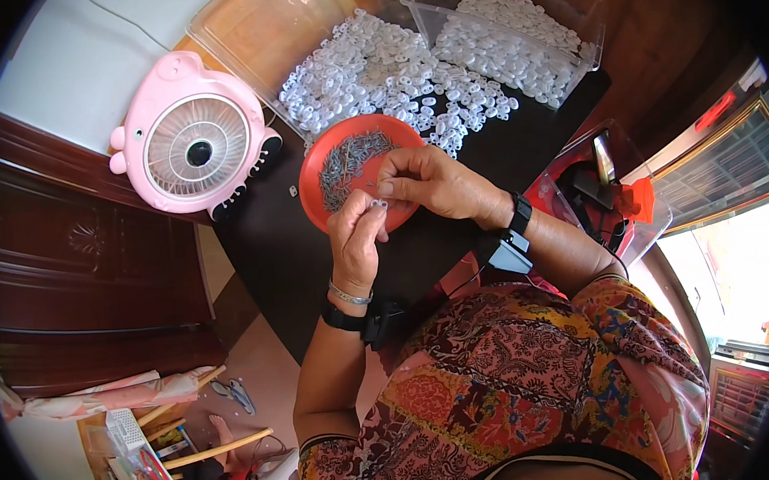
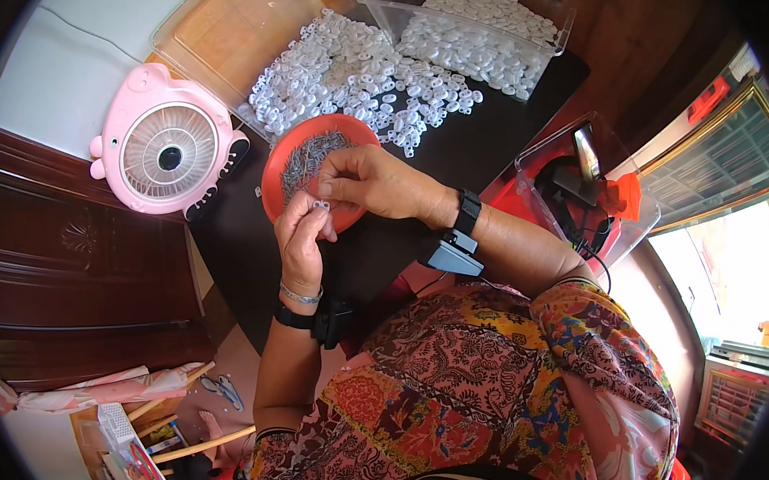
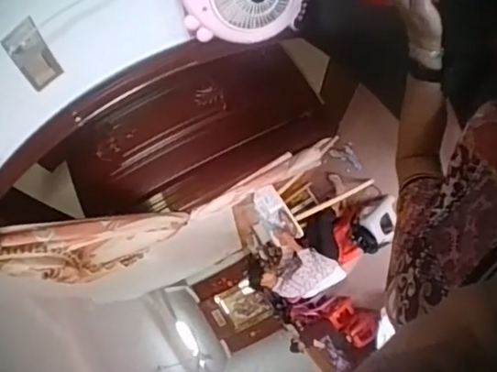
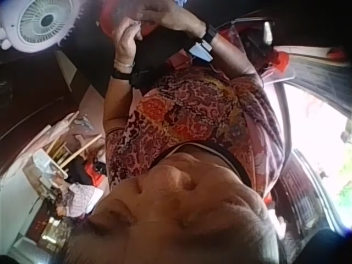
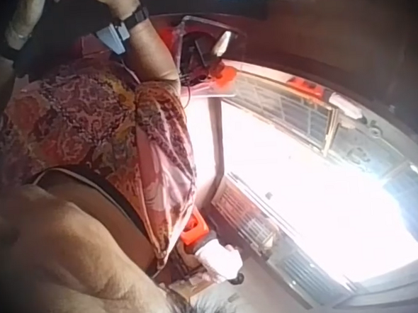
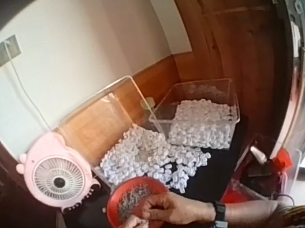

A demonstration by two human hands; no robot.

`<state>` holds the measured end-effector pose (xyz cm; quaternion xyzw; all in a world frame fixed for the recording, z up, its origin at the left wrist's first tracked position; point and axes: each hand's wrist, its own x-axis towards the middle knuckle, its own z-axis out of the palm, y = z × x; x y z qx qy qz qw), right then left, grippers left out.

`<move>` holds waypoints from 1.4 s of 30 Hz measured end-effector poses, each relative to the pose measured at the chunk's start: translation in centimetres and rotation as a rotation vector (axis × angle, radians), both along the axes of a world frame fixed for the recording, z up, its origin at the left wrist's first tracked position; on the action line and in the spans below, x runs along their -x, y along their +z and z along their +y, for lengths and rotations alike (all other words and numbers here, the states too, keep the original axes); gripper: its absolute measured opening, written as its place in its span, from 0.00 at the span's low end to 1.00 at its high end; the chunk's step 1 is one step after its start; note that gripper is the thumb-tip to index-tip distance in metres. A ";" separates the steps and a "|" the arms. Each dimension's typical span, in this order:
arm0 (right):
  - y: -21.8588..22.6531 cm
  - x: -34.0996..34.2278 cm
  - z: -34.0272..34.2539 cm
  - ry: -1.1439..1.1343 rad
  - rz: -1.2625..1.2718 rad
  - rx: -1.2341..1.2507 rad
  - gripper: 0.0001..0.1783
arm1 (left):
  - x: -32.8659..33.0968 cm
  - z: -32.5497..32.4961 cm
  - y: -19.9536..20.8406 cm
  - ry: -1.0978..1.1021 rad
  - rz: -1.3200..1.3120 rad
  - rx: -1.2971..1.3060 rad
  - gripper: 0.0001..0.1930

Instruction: Assembling small plastic components by attaching metal pins or rings.

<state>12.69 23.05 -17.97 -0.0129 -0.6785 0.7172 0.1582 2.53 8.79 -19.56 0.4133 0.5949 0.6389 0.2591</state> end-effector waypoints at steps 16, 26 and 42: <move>0.2 -0.5 0.2 -0.016 0.029 -0.182 0.07 | -0.1 0.0 -0.1 -0.036 0.018 0.028 0.09; -0.6 -0.4 -0.4 -0.104 0.004 -0.302 0.07 | -0.2 0.0 -0.2 0.018 0.057 0.094 0.10; -1.8 -0.3 11.5 -0.412 -0.111 -1.101 0.11 | 0.6 0.5 -0.6 0.019 -0.219 -0.043 0.10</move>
